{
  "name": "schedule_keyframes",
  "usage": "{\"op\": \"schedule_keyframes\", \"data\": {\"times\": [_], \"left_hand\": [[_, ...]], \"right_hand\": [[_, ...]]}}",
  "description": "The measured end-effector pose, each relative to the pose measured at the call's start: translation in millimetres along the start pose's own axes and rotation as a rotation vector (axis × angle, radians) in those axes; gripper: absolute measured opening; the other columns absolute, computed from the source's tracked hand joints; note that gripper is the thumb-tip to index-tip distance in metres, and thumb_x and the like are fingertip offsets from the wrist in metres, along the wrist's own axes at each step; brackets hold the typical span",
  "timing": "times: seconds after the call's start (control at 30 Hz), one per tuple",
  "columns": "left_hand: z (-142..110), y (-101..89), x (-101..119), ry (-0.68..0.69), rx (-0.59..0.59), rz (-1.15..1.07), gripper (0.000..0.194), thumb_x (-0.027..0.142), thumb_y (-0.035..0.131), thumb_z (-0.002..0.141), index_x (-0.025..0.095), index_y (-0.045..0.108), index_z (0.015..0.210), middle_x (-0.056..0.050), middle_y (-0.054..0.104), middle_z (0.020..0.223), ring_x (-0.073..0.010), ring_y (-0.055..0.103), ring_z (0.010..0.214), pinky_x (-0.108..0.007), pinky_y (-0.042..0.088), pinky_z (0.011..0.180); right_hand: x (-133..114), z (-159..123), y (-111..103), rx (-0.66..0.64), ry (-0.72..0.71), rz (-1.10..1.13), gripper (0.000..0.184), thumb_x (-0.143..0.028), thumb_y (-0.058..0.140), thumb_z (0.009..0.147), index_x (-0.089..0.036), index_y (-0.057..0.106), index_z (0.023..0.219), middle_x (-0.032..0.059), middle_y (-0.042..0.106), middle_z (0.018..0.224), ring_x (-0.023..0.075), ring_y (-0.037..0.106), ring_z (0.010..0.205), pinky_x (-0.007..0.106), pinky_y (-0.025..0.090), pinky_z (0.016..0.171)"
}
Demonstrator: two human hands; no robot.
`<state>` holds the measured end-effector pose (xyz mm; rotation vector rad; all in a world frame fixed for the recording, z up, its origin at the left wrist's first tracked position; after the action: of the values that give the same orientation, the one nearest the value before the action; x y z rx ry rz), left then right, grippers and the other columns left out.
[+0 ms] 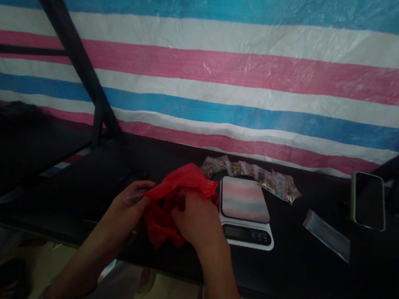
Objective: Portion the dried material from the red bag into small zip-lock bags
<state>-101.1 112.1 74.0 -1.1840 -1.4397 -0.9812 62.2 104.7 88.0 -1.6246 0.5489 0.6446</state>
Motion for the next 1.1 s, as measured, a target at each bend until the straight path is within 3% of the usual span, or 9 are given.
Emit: {"op": "schedule_keyframes", "data": {"times": [0.13,0.33,0.43,0.6,0.83,0.93,1.1], "left_hand": [[-1,-0.8,2,-0.001,-0.046,-0.026,0.058,0.036,0.081,0.049,0.019,0.065,0.102,0.003,0.07,0.068,-0.0183,0.067,0.065,-0.026,0.052,0.059],[0,-1.2,-1,0.029,-0.091,0.0,0.054,0.03,0.079,0.051,0.019,0.066,0.102,0.0,0.073,0.076,-0.0186,0.067,0.066,-0.027,0.052,0.058],[2,-0.9,-4,0.05,-0.08,-0.006,0.051,0.035,0.08,0.053,0.019,0.067,0.1,-0.001,0.073,0.077,-0.0192,0.068,0.069,-0.027,0.052,0.06],[6,-4.7,-9,0.055,-0.035,-0.001,0.051,0.041,0.079,0.056,0.019,0.067,0.1,0.0,0.071,0.073,-0.0175,0.064,0.066,-0.026,0.049,0.058],[8,-4.8,-11,0.037,-0.047,-0.023,0.052,0.041,0.08,0.056,0.019,0.067,0.101,-0.002,0.074,0.079,-0.0193,0.066,0.07,-0.028,0.051,0.062],[8,-3.5,-10,0.045,-0.051,-0.039,0.053,0.04,0.082,0.054,0.018,0.067,0.1,-0.002,0.075,0.08,-0.0203,0.068,0.072,-0.029,0.052,0.063],[7,-5.2,-7,0.022,-0.018,-0.046,0.056,0.039,0.082,0.051,0.019,0.066,0.101,0.001,0.073,0.073,-0.0174,0.064,0.066,-0.026,0.048,0.057]], "right_hand": [[3,-2,-1,-0.02,0.031,-0.088,0.022,-0.014,0.064,0.088,-0.021,0.078,0.104,0.0082,0.08,0.105,0.0229,0.073,0.097,0.03,0.047,0.083],[-7,0,-9,0.04,-0.059,0.187,0.013,-0.017,0.062,0.087,-0.021,0.074,0.09,0.0027,0.08,0.09,0.0179,0.071,0.08,0.027,0.046,0.071],[-11,4,-2,0.029,-0.116,0.281,0.013,-0.014,0.061,0.086,-0.02,0.073,0.087,0.0012,0.08,0.09,0.0164,0.071,0.081,0.026,0.047,0.073],[-5,7,12,-0.007,-0.08,0.164,0.021,-0.009,0.058,0.084,-0.02,0.075,0.09,0.0036,0.082,0.096,0.0191,0.073,0.088,0.029,0.048,0.08],[-10,5,0,0.095,-0.079,0.254,0.015,-0.016,0.062,0.087,-0.019,0.076,0.09,0.0041,0.082,0.094,0.0184,0.073,0.084,0.027,0.049,0.074],[-16,5,5,0.044,-0.1,0.318,0.014,-0.017,0.062,0.086,-0.019,0.076,0.09,0.0032,0.082,0.093,0.0174,0.073,0.082,0.026,0.049,0.072],[-15,5,17,-0.03,-0.047,0.204,0.017,-0.017,0.061,0.086,-0.02,0.077,0.092,0.0031,0.081,0.091,0.0186,0.072,0.082,0.028,0.046,0.072]]}}
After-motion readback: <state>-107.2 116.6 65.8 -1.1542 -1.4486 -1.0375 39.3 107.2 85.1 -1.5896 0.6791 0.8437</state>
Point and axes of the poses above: each hand's wrist, its own z-axis towards the middle knuckle, its own y-axis out of the palm, x = y × z, the point moved 3 cm from there along z, towards the middle knuckle
